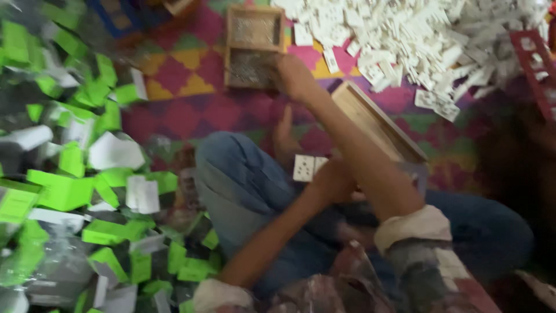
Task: The person sits on the floor assembling white plastic electrical sockets into a purple metal frame. They pick up sockets and small metal pins, insert the pins into the sockets, and secure them into the frame. The person occasionally flips the frame to check alignment and continues the assembly process.
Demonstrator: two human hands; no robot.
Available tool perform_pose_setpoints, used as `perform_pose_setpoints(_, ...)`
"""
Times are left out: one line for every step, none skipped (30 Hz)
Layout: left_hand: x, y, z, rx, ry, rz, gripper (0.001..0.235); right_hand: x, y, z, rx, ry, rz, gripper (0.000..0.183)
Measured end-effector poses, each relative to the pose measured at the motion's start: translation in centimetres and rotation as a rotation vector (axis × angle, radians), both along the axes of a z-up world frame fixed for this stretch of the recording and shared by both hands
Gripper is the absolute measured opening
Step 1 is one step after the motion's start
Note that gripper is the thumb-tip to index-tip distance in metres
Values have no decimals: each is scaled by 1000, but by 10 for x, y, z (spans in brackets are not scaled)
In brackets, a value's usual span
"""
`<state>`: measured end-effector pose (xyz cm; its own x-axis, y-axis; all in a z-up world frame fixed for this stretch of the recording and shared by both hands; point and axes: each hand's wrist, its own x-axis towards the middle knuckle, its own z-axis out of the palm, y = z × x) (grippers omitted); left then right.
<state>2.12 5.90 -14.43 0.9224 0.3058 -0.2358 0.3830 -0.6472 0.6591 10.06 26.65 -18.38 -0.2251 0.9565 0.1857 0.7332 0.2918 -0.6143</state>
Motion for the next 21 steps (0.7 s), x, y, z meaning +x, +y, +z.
perform_pose_setpoints(0, 0, -1, 10, -94, 43, 70, -8, 11, -6, -12, -98, -4, 32)
perform_pose_setpoints(0, 0, -1, 9, -207, 88, 70, -15, 19, -11, -24, -195, -11, 37)
perform_pose_setpoints(2, -6, -2, -14, -300, 115, 69, -21, 26, -14, -43, -291, -18, 42)
perform_pose_setpoints(0, 0, -6, -17, -382, 129, 69, -27, 35, -16, -65, -306, -37, 40)
perform_pose_setpoints(0, 1, -11, -24, -464, 145, 69, -30, 37, -19, -99, -327, -53, 38)
perform_pose_setpoints(-1, 2, -16, -31, -489, 151, 69, -33, 40, -21, -134, -347, -69, 36)
perform_pose_setpoints(2, -2, -20, -40, -529, 157, 69, -34, 41, -23, -109, -414, -81, 33)
perform_pose_setpoints(4, -5, -24, -52, -577, 164, 68, -33, 43, -25, -84, -482, -93, 30)
perform_pose_setpoints(6, -10, -27, -66, -598, 169, 68, -33, 41, -29, -65, -547, -102, 27)
perform_pose_setpoints(6, -15, -30, -82, -618, 174, 68, -32, 40, -31, -65, -494, -89, 28)
perform_pose_setpoints(8, -17, -33, -87, -642, 179, 68, -30, 41, -33, -62, -440, -76, 30)
perform_pose_setpoints(9, -19, -35, -92, -658, 179, 68, -29, 42, -34, -59, -387, -64, 33)
perform_pose_setpoints(9, -20, -37, -96, -676, 178, 68, -29, 43, -34, -104, -427, -77, 28)
perform_pose_setpoints(9, -20, -38, -104, -692, 181, 67, -28, 45, -33, -149, -467, -90, 23)
perform_pose_setpoints(10, -21, -39, -101, -703, 181, 67, -27, 45, -32, -194, -507, -102, 19)
perform_pose_setpoints(10, -23, -39, -109, -723, 183, 67, -26, 43, -29, -141, -400, -107, 17)
perform_pose_setpoints(11, -20, -38, -106, -734, 188, 67, -25, 42, -25, -87, -293, -112, 16)
perform_pose_setpoints(7, -17, -38, -81, -738, 188, 67, -25, 40, -19, -33, -186, -117, 15)
perform_pose_setpoints(5, -15, -36, -37, -734, 185, 66, -24, 38, -13, 16, -119, -107, 13)
perform_pose_setpoints(2, -10, -34, 20, -728, 182, 66, -22, 35, -5, 65, -52, -96, 12)
perform_pose_setpoints(0, -7, -30, 140, -697, 165, 66, -19, 30, 4, 107, 13, -89, 11)
